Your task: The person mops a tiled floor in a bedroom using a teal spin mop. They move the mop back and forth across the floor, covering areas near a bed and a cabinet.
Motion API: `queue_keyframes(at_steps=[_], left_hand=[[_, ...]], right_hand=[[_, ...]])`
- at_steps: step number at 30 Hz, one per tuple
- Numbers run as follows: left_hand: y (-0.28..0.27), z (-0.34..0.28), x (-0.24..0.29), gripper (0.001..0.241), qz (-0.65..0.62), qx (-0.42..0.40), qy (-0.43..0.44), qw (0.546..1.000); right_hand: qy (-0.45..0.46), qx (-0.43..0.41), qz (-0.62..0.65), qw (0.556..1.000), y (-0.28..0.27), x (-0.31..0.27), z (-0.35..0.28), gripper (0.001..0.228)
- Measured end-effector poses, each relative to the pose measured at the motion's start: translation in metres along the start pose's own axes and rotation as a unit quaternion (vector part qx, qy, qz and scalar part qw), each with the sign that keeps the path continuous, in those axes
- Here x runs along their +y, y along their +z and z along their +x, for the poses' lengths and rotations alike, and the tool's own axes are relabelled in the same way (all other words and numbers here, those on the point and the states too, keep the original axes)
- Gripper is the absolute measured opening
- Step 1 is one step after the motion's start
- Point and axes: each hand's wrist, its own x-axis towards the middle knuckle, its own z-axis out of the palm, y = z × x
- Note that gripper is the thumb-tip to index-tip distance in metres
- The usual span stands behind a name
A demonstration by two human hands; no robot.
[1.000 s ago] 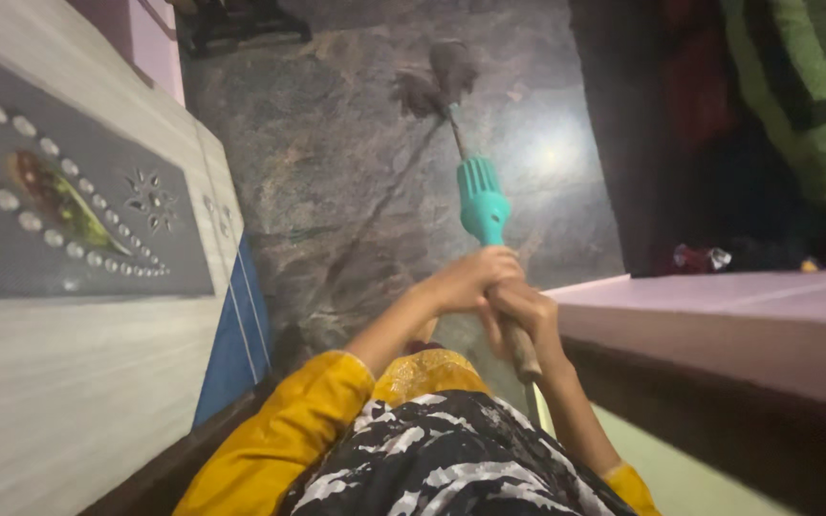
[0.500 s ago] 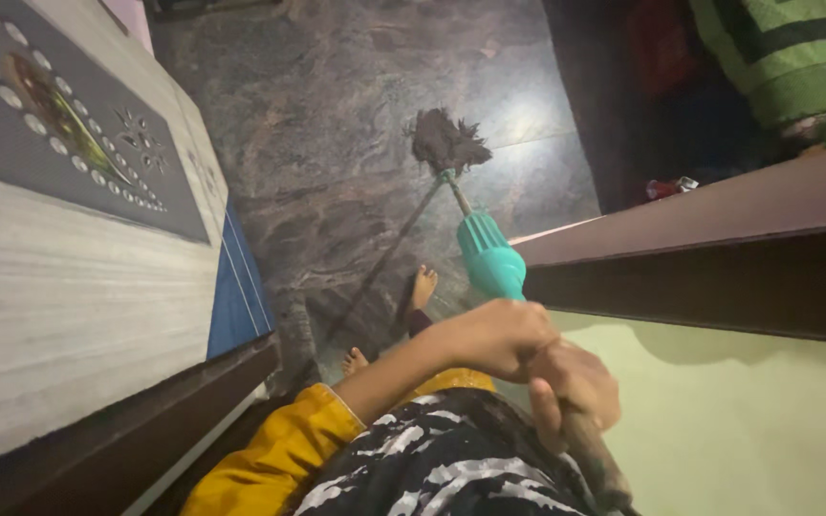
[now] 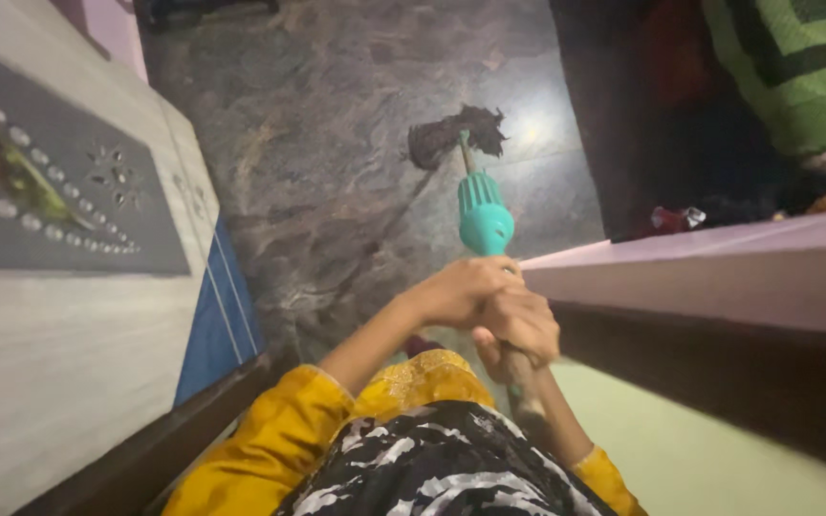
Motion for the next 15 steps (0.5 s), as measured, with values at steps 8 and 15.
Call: queue_keyframes(at_steps=[8,15], left_hand=[[0.028,0.092,-0.215,0.036,-0.032,0.076,-0.034,0.996],[0.006,0.152,-0.216,0.077,0.096,0.146,0.123,0.977]], right_hand=[[0.100,-0.163,-0.090,0.977,-0.038,0.171,-0.004,0.024],[0.175,-0.112,-0.094,0.974,-0.064,0.209,-0.002,0.025]])
